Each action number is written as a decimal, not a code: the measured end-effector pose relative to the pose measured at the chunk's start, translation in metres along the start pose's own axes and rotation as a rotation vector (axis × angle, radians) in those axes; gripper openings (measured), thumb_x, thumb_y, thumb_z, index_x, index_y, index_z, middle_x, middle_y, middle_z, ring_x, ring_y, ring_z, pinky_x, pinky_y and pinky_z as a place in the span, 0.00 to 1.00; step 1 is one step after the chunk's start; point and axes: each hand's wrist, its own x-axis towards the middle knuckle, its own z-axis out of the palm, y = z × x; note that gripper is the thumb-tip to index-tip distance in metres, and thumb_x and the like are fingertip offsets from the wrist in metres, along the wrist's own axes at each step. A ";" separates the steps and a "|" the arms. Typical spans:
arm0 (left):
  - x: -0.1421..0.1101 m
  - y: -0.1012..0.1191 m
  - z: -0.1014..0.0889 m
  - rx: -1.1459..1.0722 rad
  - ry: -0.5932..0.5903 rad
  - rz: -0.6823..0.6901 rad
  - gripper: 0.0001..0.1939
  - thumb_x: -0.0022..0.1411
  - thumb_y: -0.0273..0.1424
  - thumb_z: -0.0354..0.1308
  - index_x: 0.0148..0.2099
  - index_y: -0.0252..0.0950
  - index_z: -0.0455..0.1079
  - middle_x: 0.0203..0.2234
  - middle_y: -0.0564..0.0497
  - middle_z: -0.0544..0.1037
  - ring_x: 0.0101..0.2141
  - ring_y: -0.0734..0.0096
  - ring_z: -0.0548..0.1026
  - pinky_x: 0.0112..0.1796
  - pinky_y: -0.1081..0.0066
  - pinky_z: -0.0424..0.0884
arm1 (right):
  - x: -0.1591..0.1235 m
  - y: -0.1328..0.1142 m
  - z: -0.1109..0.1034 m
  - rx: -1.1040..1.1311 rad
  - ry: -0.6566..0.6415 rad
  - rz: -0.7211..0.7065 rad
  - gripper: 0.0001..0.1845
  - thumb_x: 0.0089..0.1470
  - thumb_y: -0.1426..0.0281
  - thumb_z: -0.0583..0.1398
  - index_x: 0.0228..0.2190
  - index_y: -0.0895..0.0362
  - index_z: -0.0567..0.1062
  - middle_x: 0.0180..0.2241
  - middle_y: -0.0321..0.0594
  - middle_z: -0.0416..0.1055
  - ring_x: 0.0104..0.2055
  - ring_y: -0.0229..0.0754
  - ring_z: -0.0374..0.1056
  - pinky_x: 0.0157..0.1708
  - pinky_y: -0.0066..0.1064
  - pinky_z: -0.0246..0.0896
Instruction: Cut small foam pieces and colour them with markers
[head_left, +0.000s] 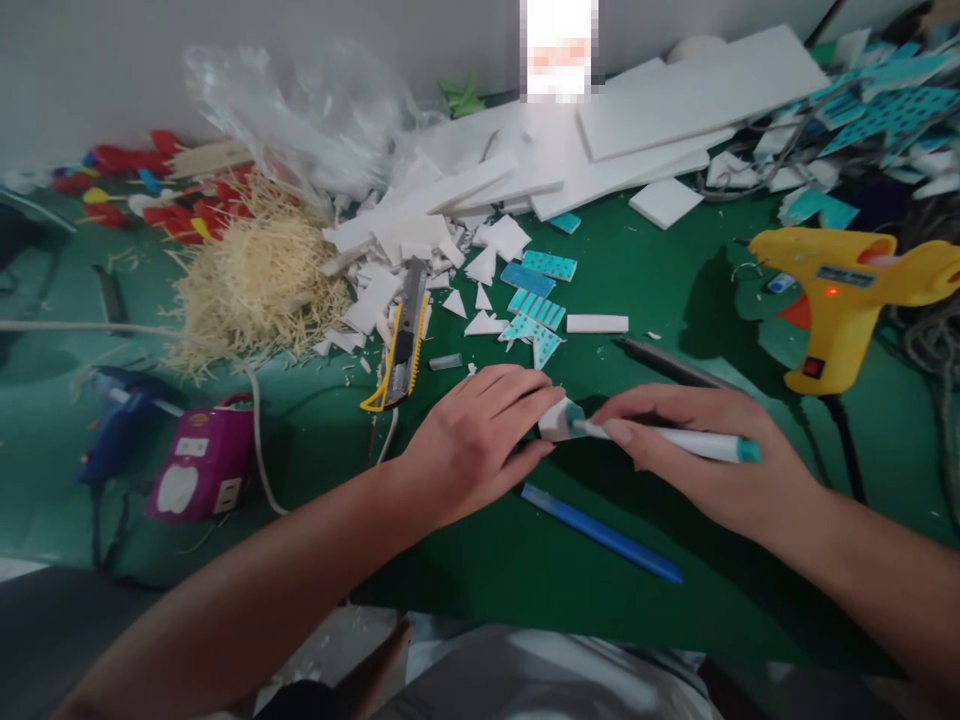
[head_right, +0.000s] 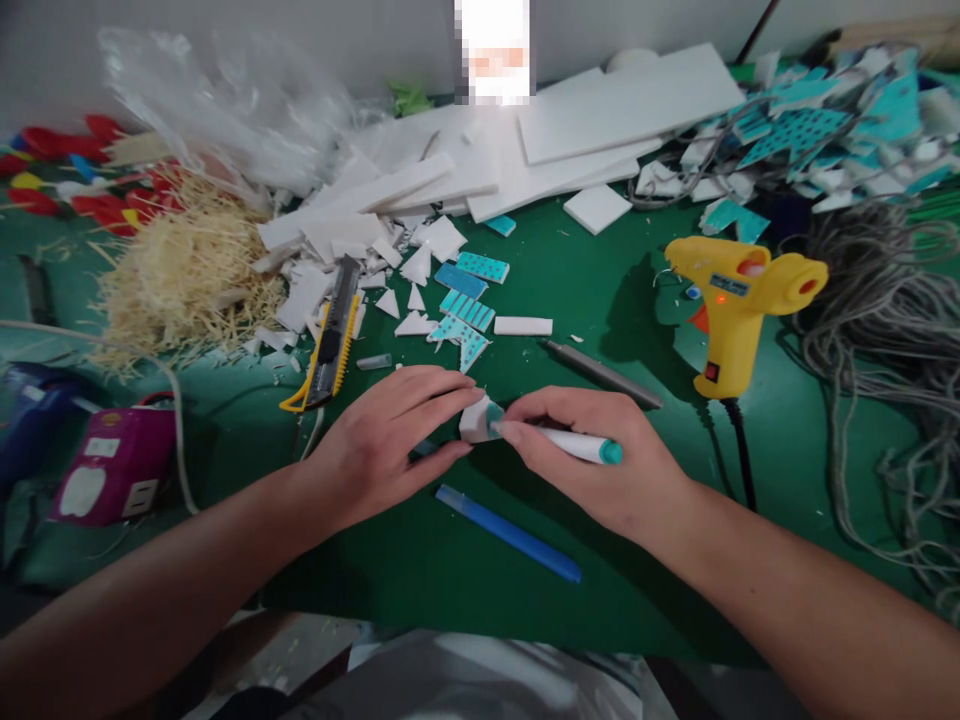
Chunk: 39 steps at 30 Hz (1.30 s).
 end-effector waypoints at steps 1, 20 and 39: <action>0.000 0.000 0.000 0.000 0.002 0.001 0.14 0.73 0.29 0.57 0.58 0.29 0.71 0.51 0.39 0.81 0.52 0.57 0.79 0.54 0.59 0.78 | -0.001 0.001 0.000 0.009 -0.015 -0.014 0.11 0.58 0.63 0.64 0.27 0.52 0.81 0.17 0.32 0.70 0.17 0.33 0.60 0.14 0.27 0.47; 0.001 0.000 -0.001 -0.006 -0.010 -0.004 0.14 0.73 0.29 0.56 0.57 0.30 0.72 0.51 0.39 0.81 0.52 0.57 0.78 0.54 0.58 0.78 | 0.000 -0.001 -0.001 -0.013 -0.007 0.037 0.10 0.58 0.62 0.64 0.29 0.53 0.82 0.19 0.33 0.73 0.18 0.34 0.64 0.16 0.27 0.53; 0.000 0.000 -0.001 -0.009 -0.010 -0.003 0.15 0.74 0.29 0.56 0.58 0.30 0.71 0.51 0.39 0.81 0.53 0.57 0.79 0.55 0.57 0.78 | -0.001 0.003 -0.002 -0.027 0.007 -0.030 0.12 0.60 0.61 0.63 0.30 0.52 0.82 0.16 0.31 0.70 0.17 0.33 0.61 0.14 0.27 0.46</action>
